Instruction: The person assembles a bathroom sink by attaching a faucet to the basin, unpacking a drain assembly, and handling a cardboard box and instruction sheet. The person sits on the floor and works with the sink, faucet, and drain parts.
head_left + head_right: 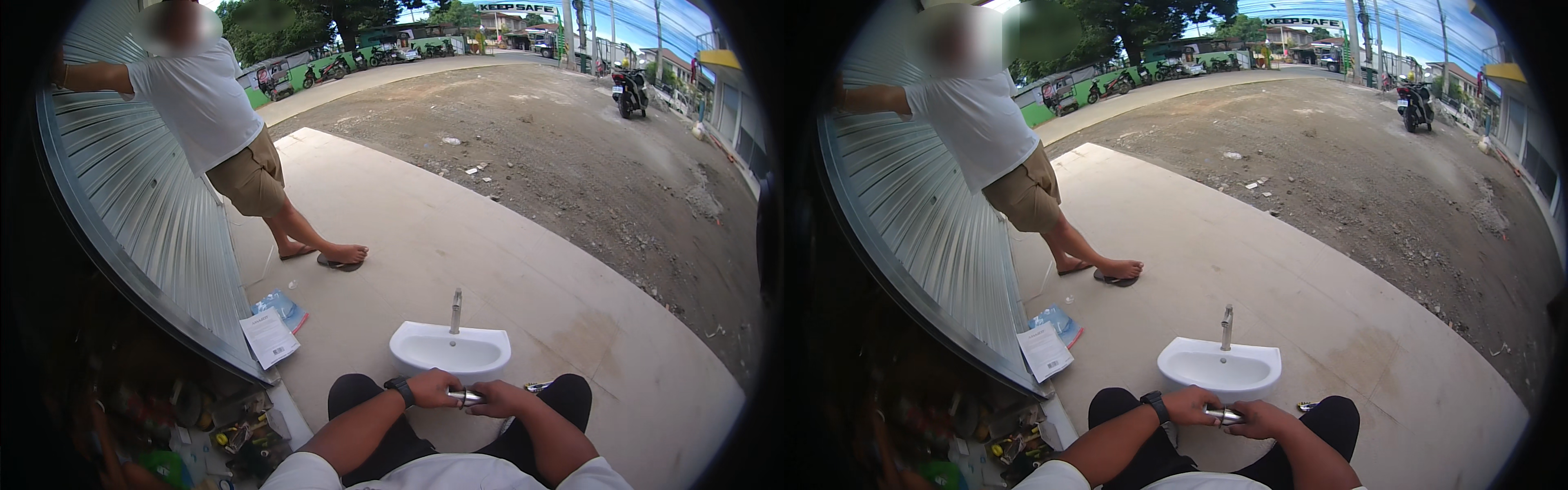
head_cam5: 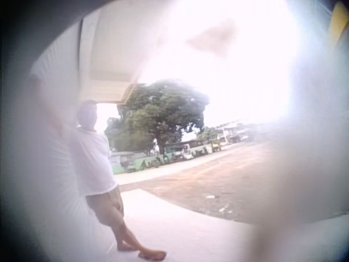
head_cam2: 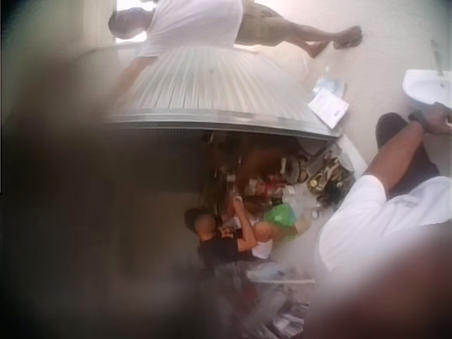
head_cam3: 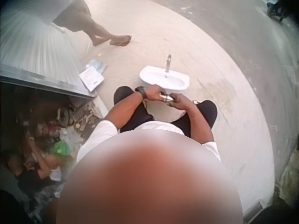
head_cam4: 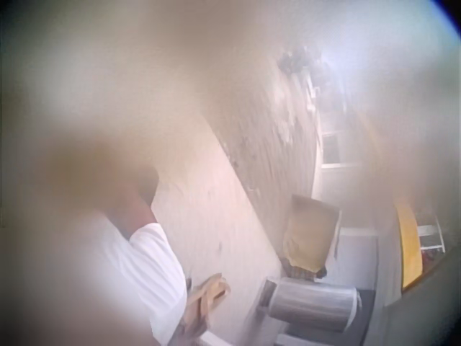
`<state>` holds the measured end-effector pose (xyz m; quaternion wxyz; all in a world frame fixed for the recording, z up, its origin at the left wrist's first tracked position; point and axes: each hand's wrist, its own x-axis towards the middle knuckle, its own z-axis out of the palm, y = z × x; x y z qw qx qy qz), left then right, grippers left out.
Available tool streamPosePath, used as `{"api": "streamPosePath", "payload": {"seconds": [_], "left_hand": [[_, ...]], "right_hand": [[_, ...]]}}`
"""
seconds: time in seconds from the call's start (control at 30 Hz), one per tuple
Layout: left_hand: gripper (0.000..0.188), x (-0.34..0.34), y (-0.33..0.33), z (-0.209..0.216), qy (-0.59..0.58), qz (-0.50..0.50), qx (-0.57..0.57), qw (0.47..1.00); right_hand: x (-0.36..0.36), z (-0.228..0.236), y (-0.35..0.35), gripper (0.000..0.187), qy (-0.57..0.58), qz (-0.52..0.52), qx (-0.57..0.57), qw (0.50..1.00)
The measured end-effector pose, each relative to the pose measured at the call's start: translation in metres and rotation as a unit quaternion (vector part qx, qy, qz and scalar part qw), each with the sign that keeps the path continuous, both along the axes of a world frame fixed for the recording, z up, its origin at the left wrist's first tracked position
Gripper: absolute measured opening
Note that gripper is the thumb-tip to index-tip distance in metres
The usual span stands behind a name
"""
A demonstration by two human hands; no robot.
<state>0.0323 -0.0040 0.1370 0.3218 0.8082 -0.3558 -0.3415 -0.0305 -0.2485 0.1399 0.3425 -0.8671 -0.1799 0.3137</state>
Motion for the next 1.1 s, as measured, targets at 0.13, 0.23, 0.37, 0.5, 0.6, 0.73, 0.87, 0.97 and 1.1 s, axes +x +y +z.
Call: {"api": "streamPosePath", "payload": {"seconds": [0.13,0.23,0.37,0.5,0.6,0.73,0.87,0.97,1.1], "left_hand": [[0.048,-0.001,0.001,-0.002,-0.033,-0.017,-0.021,0.999],[0.050,0.000,0.002,-0.004,-0.033,-0.024,-0.007,0.999],[0.053,0.000,0.003,-0.004,0.003,-0.016,-0.001,1.000],[0.054,0.001,0.001,-0.004,0.032,-0.004,0.046,0.998],[0.053,0.003,0.000,-0.004,0.080,-0.006,0.071,0.994],[0.051,-0.001,0.002,-0.008,0.015,-0.020,0.022,0.999],[0.049,-0.007,0.004,-0.009,0.028,-0.016,-0.017,0.999],[0.052,-0.006,0.004,-0.007,0.029,-0.021,0.016,0.999],[0.054,-0.004,0.003,-0.006,0.062,0.001,-0.001,0.998]], "right_hand": [[0.001,0.000,-0.003,0.060,0.036,0.023,0.044,0.998],[0.000,-0.003,-0.004,0.063,0.061,0.030,0.036,0.997],[-0.004,-0.011,-0.002,0.054,0.001,0.011,0.063,0.998],[-0.008,-0.019,0.006,0.053,-0.086,-0.016,-0.020,0.996],[-0.008,-0.024,0.007,0.051,-0.114,-0.009,-0.025,0.993],[-0.008,-0.028,0.004,0.057,-0.051,0.021,0.022,0.998],[-0.011,-0.022,0.000,0.057,0.009,0.011,0.023,1.000],[-0.014,-0.014,-0.001,0.055,0.002,-0.004,0.049,0.999],[-0.009,-0.008,0.000,0.052,-0.038,-0.021,0.024,0.999]]}}
